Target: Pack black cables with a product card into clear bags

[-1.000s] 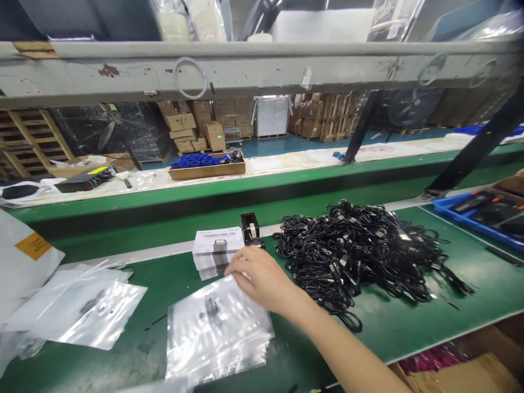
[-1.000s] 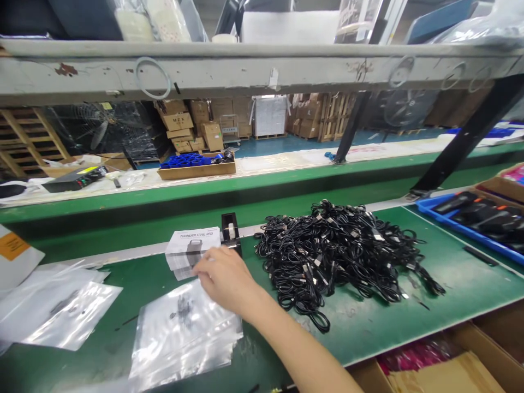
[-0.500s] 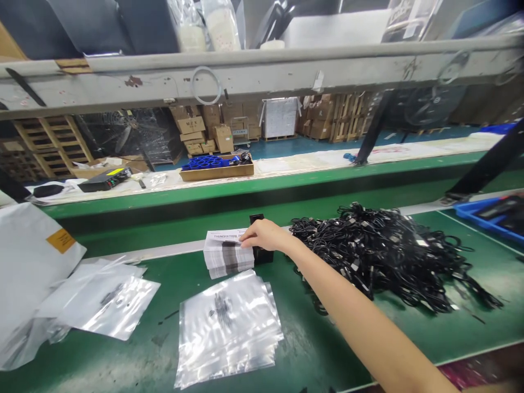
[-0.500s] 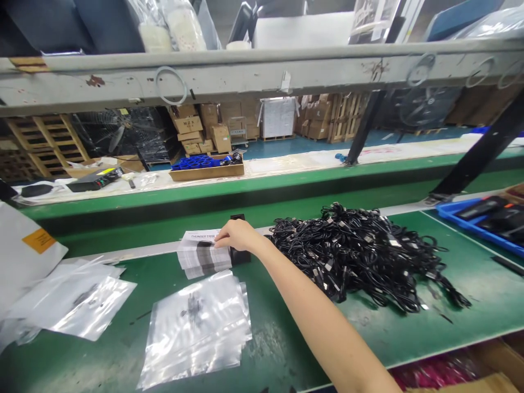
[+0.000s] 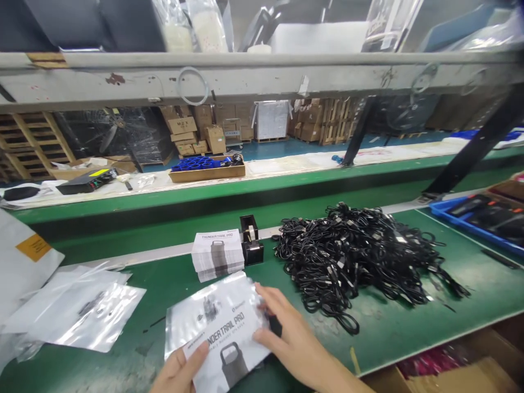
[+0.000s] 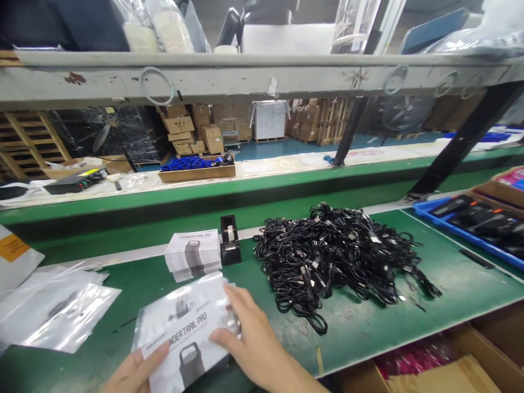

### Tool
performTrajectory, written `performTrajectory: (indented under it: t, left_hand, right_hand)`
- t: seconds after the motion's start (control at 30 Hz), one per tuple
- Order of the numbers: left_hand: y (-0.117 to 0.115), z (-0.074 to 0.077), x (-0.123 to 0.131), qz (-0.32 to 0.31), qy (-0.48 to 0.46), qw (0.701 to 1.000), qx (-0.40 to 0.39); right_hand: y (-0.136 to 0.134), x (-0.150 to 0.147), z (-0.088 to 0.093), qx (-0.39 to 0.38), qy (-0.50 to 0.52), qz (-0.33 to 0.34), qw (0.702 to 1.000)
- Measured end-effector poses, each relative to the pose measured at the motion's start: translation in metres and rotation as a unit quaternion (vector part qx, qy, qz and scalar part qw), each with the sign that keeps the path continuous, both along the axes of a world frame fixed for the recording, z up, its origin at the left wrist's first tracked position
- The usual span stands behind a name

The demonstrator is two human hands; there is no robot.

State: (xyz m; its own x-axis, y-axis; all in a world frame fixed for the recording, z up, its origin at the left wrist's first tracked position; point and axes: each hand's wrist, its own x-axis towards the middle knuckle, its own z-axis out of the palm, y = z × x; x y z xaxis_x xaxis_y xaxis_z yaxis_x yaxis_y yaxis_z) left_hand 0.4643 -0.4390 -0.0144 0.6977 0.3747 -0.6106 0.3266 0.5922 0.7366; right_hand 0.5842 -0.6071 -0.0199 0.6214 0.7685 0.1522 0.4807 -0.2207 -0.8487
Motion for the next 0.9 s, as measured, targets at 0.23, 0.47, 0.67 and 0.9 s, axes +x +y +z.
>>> performTrajectory:
  t: [0.23, 0.47, 0.67, 0.9]
  left_hand:
    - [-0.025, -0.011, 0.033, -0.100, 0.003, 0.885, 0.454]
    - [-0.034, -0.063, 0.034, -0.221, -0.110, 0.701, 0.669]
    - [-0.030, -0.036, 0.039, -0.190, -0.053, 0.723, 0.662]
    - [-0.028, -0.025, 0.061, -0.288, 0.052, 0.718, 0.631]
  right_hand:
    - [-0.036, 0.027, -0.021, 0.097, 0.357, -0.125, 0.921]
    - [-0.054, 0.033, -0.027, 0.161, 0.405, -0.221, 0.873]
    - [-0.054, 0.031, -0.033, 0.166, 0.412, -0.230, 0.866]
    - [-0.063, 0.030, -0.031, 0.164, 0.411, -0.232, 0.866]
